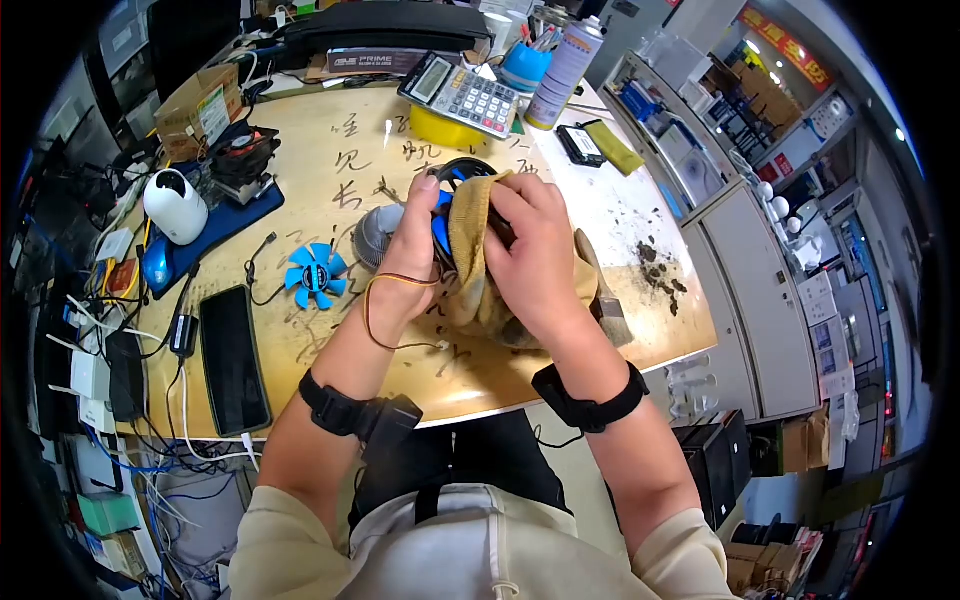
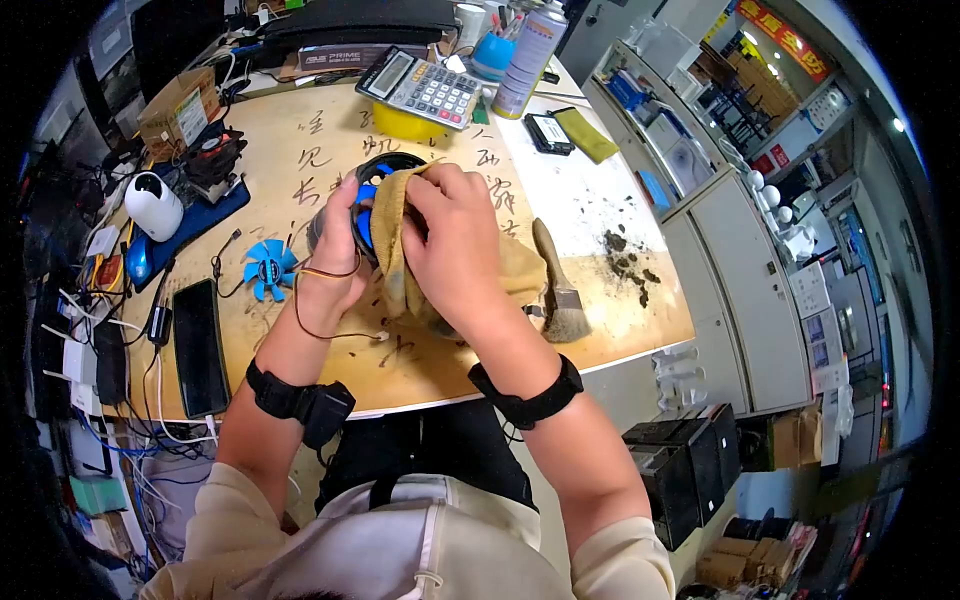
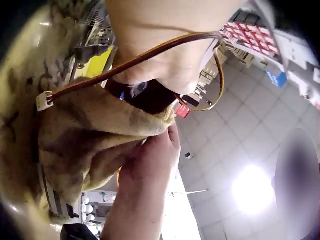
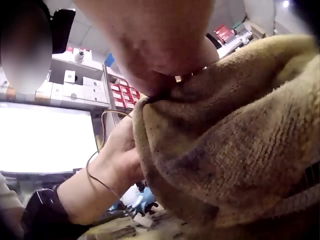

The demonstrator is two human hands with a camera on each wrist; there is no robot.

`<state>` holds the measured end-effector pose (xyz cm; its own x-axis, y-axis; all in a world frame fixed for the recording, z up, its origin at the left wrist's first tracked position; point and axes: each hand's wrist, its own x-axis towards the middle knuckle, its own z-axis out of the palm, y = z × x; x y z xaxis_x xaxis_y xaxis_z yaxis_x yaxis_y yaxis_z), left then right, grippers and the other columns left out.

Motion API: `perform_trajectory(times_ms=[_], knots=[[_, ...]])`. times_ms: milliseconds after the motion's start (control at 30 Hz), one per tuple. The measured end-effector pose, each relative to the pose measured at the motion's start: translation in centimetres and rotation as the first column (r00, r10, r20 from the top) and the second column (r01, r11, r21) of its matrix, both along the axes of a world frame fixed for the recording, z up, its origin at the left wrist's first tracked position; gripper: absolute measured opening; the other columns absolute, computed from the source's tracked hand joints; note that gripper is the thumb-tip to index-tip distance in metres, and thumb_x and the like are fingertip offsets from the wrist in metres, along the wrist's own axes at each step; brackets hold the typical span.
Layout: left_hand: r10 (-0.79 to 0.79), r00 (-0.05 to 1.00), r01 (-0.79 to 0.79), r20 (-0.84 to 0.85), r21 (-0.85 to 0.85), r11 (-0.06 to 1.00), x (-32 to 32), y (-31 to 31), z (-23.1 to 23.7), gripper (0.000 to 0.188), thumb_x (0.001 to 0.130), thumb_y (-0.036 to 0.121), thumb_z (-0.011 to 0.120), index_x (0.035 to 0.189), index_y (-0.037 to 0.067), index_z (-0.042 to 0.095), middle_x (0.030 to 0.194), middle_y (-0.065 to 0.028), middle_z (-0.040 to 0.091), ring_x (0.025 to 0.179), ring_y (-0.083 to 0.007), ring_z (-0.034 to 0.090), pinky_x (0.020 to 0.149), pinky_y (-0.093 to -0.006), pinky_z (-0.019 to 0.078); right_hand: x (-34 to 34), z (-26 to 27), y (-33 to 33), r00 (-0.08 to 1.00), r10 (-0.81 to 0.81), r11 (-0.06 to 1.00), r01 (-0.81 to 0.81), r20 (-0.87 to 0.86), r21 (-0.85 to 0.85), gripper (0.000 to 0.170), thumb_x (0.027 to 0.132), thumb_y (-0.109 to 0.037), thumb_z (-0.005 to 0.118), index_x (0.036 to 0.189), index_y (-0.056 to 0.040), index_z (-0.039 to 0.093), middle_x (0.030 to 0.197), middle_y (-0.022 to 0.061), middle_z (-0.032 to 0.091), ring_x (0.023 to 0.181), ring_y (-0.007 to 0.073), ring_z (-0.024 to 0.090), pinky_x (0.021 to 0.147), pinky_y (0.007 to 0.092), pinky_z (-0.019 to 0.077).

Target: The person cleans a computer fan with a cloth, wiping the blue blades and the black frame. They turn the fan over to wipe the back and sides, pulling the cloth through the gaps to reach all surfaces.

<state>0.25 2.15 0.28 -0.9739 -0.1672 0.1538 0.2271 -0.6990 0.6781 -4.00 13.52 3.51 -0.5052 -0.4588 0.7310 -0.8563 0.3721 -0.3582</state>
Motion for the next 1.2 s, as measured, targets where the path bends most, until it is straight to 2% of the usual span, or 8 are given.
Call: perform_trajectory(times_ms=[100,233,333,600,633,833,1000,1200], knots=[[0.004,0.999,-0.004,-0.037,0.001,1.0,0.1,0.3,0.1,0.041,0.092,0.037,0.034,0.119,0.007,0.042,0.112,-0.0074,0.052,0.102,-0.0154,0.051,0.09,-0.0295,0.0406,0.0,0.1,-0.5,0.987,0.102,0.993,-0.094,-0.126,0.069,0.014,0.064,-0.003,0.06,0.078,-0.004,0.061,0.08,0.0087,0.053,0.078,0.0291,0.049,0.07,0.0363,0.0427],[0.152,0.982,-0.181,-0.111,-0.327,0.928,-1.0,0.2,-1.8,0.039,0.092,0.029,0.033,0.122,0.005,0.038,0.113,-0.0076,0.05,0.104,-0.0149,0.049,0.09,-0.0278,0.0379,-1.1,0.9,0.0,0.986,-0.001,0.951,0.053,-0.166,0.304,0.004,0.066,-0.003,0.057,0.069,-0.0016,0.057,0.076,0.0094,0.054,0.074,0.0296,0.053,0.066,0.0378,0.0448],[0.205,0.97,-0.24,-0.13,-0.389,0.889,-1.0,0.6,-1.6,0.029,0.092,0.024,0.037,0.113,0.004,0.041,0.097,-0.0052,0.049,0.089,-0.0114,0.044,0.081,-0.0232,0.0361,-2.4,0.5,1.0,0.995,-0.092,0.933,0.072,0.039,0.353,0.007,0.07,0.0,0.053,0.076,0.0017,0.055,0.077,0.0169,0.053,0.075,0.0364,0.052,0.066,0.0416,0.0429],[0.279,0.947,-0.318,-0.157,-0.374,0.871,-1.3,-0.5,-1.6,0.031,0.092,0.026,0.038,0.115,0.005,0.039,0.099,-0.0065,0.05,0.089,-0.0135,0.046,0.082,-0.024,0.0371,-2.7,-0.9,1.3,0.944,0.107,0.964,-0.176,0.313,0.2,0.014,0.078,-0.006,0.055,0.089,0.0027,0.057,0.084,0.0167,0.053,0.078,0.0313,0.053,0.068,0.032,0.0414],[0.3,0.947,-0.322,-0.116,-0.384,0.865,-1.3,-0.8,-1.6,0.032,0.091,0.027,0.038,0.115,0.005,0.04,0.1,-0.0067,0.051,0.089,-0.013,0.047,0.082,-0.0243,0.0379,-2.5,-0.9,1.3,0.921,0.161,0.966,-0.221,0.355,0.136,0.017,0.072,-0.007,0.059,0.082,0.0058,0.055,0.083,0.0193,0.054,0.077,0.0351,0.053,0.07,0.0383,0.0431],[0.232,0.971,-0.239,-0.057,-0.232,0.943,-1.1,0.1,-1.2,0.036,0.09,0.028,0.037,0.118,0.006,0.039,0.103,-0.0081,0.052,0.093,-0.0146,0.051,0.082,-0.0259,0.0413,-2.9,-3.5,1.5,0.777,0.201,0.979,-0.154,0.596,-0.13,0.019,0.071,-0.005,0.059,0.087,0.0031,0.055,0.085,0.0175,0.055,0.079,0.0316,0.055,0.068,0.0357,0.0431],[0.202,0.979,-0.2,0.009,-0.115,0.973,-1.1,0.2,-0.9,0.035,0.09,0.028,0.038,0.118,0.007,0.04,0.105,-0.009,0.052,0.093,-0.0168,0.053,0.082,-0.0291,0.044,-1.6,-2.3,1.5,0.948,0.132,0.991,-0.129,0.29,-0.032,0.019,0.068,0.001,0.059,0.085,-0.001,0.052,0.082,0.0161,0.051,0.079,0.0362,0.051,0.067,0.0364,0.0425],[0.157,0.979,-0.155,0.131,-0.028,0.988,-1.1,0.0,-1.0,0.043,0.089,0.042,0.04,0.112,0.007,0.051,0.102,-0.006,0.06,0.093,-0.0166,0.058,0.085,-0.0308,0.0454,-0.7,-1.4,1.9,0.962,0.218,0.976,-0.215,0.166,-0.037,0.032,0.066,0.002,0.057,0.097,-0.0049,0.054,0.095,0.0143,0.051,0.087,0.0366,0.051,0.071,0.0403,0.044]])
